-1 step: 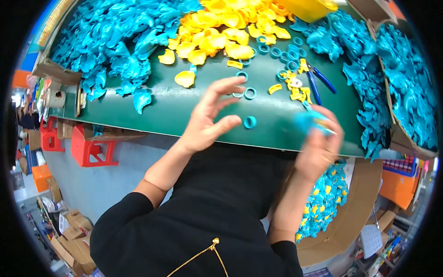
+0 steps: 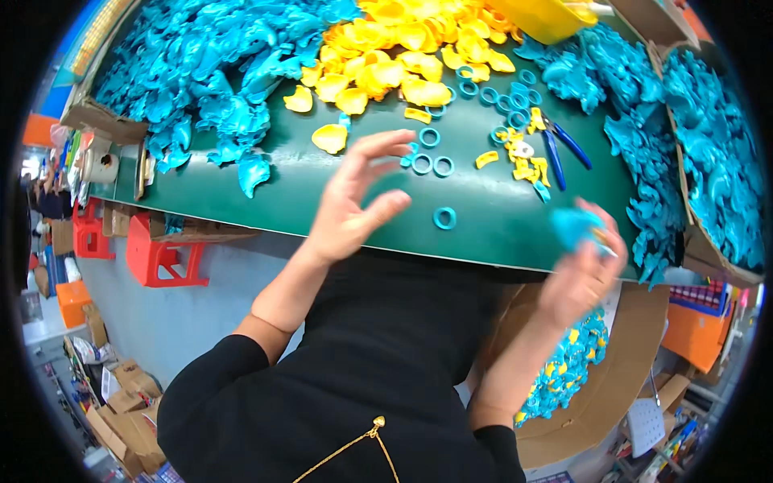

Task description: Assembling small plastic components to create blue and yellow toys at a factory workbench.

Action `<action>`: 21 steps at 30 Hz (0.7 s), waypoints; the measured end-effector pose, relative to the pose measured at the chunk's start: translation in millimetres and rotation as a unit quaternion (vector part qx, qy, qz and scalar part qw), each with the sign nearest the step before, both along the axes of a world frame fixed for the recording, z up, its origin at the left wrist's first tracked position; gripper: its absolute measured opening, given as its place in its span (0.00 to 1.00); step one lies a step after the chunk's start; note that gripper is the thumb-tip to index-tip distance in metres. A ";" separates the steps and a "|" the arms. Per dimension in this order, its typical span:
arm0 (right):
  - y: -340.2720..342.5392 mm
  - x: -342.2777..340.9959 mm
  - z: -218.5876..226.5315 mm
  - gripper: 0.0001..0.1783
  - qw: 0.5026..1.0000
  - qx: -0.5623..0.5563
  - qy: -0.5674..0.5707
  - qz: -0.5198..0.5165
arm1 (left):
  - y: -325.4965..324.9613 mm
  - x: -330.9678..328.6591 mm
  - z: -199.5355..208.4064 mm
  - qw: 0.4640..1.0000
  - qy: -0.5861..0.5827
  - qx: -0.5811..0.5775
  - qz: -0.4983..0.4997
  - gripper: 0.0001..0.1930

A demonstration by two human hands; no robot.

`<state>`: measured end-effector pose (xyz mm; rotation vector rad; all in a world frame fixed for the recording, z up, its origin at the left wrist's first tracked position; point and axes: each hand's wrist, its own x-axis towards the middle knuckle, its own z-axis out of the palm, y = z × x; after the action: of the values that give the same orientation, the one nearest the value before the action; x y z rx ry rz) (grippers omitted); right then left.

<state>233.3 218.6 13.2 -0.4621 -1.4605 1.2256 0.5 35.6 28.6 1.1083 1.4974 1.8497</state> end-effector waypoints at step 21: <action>-40.1 -79.2 -24.2 0.17 0.871 0.208 -0.444 -0.007 | -51.4 -132.4 -5.6 0.773 0.435 -0.235 0.397 0.12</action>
<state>154.1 178.5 -11.1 -0.7871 -2.4260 0.6312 -132.0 -15.8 23.0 1.2207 3.1534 1.1765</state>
